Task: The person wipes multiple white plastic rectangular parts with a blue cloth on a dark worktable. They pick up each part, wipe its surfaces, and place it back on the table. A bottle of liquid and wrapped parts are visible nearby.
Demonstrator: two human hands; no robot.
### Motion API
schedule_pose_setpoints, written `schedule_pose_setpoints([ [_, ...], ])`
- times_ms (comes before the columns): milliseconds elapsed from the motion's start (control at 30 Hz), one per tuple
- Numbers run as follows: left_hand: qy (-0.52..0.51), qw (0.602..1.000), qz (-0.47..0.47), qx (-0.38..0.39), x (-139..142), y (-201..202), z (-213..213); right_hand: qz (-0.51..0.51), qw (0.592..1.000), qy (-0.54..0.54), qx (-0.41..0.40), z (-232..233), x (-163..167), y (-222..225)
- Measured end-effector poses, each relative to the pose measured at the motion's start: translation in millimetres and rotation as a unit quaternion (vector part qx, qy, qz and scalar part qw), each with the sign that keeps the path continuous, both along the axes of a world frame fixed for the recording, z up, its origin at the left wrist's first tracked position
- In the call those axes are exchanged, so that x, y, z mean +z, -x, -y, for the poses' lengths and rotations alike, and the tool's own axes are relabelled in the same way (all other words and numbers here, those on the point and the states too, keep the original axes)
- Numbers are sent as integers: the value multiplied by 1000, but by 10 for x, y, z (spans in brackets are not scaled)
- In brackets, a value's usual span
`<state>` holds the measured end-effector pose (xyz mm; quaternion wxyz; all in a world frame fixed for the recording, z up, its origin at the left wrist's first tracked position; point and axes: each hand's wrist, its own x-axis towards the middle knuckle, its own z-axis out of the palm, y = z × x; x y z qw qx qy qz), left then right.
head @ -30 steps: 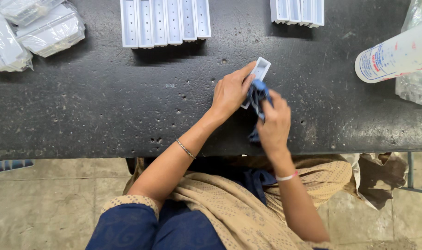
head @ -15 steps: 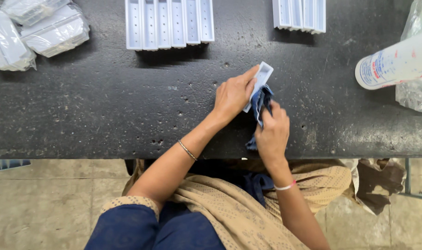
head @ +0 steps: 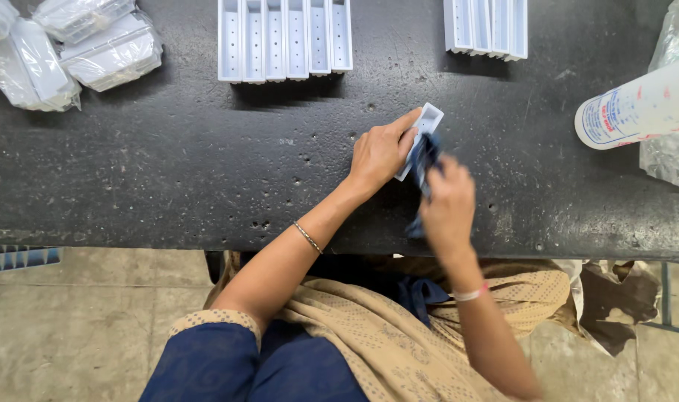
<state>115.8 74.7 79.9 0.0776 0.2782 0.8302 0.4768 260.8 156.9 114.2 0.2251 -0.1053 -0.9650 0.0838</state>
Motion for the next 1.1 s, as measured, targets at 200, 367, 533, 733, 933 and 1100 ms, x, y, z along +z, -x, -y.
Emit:
schedule_pose_setpoints([
  [200,32,999,17,-5,195,-66,97,41,977,203,48,312,-100,-542],
  [367,48,975,-207,-62,299,-296,285,-107,837,520,-130,-171,-251,-583],
  [533,105,924,-355,-98,135,-184,114,-201,836,502,-91,-363,-444,-496],
  [733,242,881,-406,9,104,845,-336,-187,858,474,-63,-277,-424,-506],
  [933,297,883,-354,81,222,1273,-328,-180,868,458,-67,-254,-354,-476],
  [1100,252,883,-387,83,267,1159,-513,-186,871,452,-55,-264,-347,-480],
])
